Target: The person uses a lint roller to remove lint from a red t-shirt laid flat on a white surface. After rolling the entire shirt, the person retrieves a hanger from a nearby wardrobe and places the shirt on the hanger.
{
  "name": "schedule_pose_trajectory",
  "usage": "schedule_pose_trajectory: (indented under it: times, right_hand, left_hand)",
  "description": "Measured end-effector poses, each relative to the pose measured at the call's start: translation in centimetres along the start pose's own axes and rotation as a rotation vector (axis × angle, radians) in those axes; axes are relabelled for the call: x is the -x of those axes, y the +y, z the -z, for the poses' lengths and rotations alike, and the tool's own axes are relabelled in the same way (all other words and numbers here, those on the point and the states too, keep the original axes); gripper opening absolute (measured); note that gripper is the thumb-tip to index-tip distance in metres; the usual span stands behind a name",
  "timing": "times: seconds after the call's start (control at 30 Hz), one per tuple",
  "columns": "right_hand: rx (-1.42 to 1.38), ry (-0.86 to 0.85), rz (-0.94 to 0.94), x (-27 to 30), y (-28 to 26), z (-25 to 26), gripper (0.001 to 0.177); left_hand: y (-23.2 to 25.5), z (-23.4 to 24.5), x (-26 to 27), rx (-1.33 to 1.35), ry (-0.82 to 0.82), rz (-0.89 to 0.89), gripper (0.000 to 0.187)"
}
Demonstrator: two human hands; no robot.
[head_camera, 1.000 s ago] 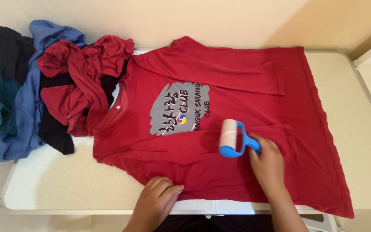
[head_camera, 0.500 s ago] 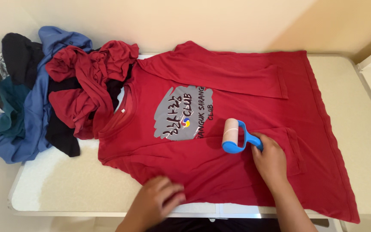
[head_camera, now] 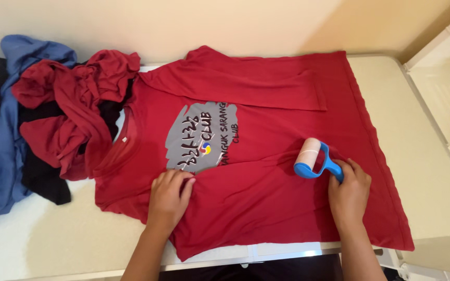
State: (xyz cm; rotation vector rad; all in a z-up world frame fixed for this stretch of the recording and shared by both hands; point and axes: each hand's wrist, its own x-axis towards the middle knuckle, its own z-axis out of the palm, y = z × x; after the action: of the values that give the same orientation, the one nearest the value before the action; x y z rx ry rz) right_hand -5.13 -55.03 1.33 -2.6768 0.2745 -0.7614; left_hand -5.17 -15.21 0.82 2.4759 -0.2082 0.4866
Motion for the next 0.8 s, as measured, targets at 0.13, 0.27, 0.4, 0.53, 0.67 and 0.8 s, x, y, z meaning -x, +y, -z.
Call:
schedule_pose_trajectory:
  times: [0.13, 0.27, 0.4, 0.53, 0.67, 0.8]
  right_hand:
    - [0.000, -0.037, -0.038, 0.3, 0.6, -0.4, 0.036]
    - [-0.027, -0.059, -0.052, 0.3, 0.9, -0.6, 0.041]
    - [-0.046, -0.030, -0.056, 0.0, 1.2, -0.6, 0.040]
    - [-0.056, -0.033, -0.068, 0.0, 1.5, -0.7, 0.042]
    - [-0.040, -0.017, 0.003, 0.1, 1.8, -0.6, 0.041]
    - [-0.069, -0.032, 0.010, -0.2, 2.2, 0.4, 0.037]
  left_hand:
    - [0.3, -0.1, 0.0, 0.015, 0.075, 0.010, 0.015]
    - [1.6, 0.0, 0.2, -0.103, 0.172, -0.101, 0.025]
    - [3.5, -0.9, 1.2, -0.030, 0.024, -0.184, 0.024]
    - [4.5, -1.8, 2.2, -0.063, -0.199, -0.205, 0.049]
    - [4.2, -1.6, 2.3, -0.130, -0.303, -0.149, 0.077]
    - [4.4, -1.2, 1.9, -0.152, -0.317, -0.137, 0.085]
